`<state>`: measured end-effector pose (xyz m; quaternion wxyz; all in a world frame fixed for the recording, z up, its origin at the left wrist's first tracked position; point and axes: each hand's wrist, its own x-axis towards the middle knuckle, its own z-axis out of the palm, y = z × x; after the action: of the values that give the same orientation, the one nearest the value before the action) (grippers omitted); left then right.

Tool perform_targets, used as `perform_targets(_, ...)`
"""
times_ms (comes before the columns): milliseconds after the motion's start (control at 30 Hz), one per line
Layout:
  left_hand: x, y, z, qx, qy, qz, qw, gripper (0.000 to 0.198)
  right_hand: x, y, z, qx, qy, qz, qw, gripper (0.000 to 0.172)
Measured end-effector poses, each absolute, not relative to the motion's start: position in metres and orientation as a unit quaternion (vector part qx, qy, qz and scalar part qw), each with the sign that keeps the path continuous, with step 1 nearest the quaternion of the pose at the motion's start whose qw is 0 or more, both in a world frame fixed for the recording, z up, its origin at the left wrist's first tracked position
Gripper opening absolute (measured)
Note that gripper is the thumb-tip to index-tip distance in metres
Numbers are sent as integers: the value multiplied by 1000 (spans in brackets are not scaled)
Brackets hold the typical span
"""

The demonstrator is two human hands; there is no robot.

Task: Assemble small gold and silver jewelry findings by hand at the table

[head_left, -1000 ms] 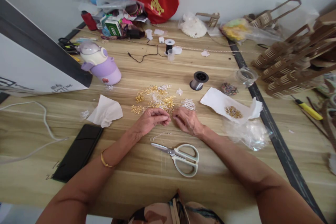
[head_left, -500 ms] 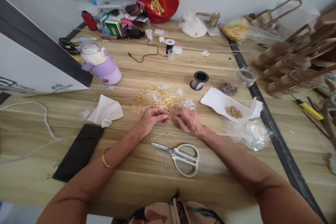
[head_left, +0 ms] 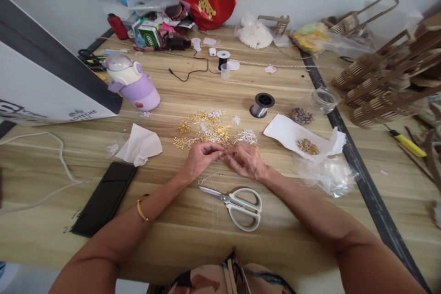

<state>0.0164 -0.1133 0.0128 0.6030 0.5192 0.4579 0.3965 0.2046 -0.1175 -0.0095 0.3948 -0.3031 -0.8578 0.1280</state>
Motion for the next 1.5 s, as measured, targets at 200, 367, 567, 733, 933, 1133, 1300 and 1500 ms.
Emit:
perform_targets(200,17,-114,10,532,457,395,593,15,203,-118,-7,-304,-859,125,393,7)
perform_targets(367,16,-114,9,539,457,388,592,13,203,-118,-7,-308,-861,125,385,6)
perform_targets(567,16,-114,6,548,456,384,587,14,203,-118,-8,-312,-861,126,382,6)
perform_targets(733,15,-114,2,564,447,385,578,15,203,-118,-6,-314,-861,124,381,5)
perform_targets(933,15,-114,0,562,439,389,584,15,202,-118,-6,-308,-863,124,381,6)
perform_targets(1133,15,-115,1,557,421,388,601,18,203,-118,-6,-307,-866,122,376,5)
perform_targets(1300,15,-115,4,545,415,387,617,27,203,-117,-9,-302,-865,123,381,6)
perform_targets(1500,14,-115,4,547,412,383,620,29,204,-116,-11,-304,-863,119,385,7)
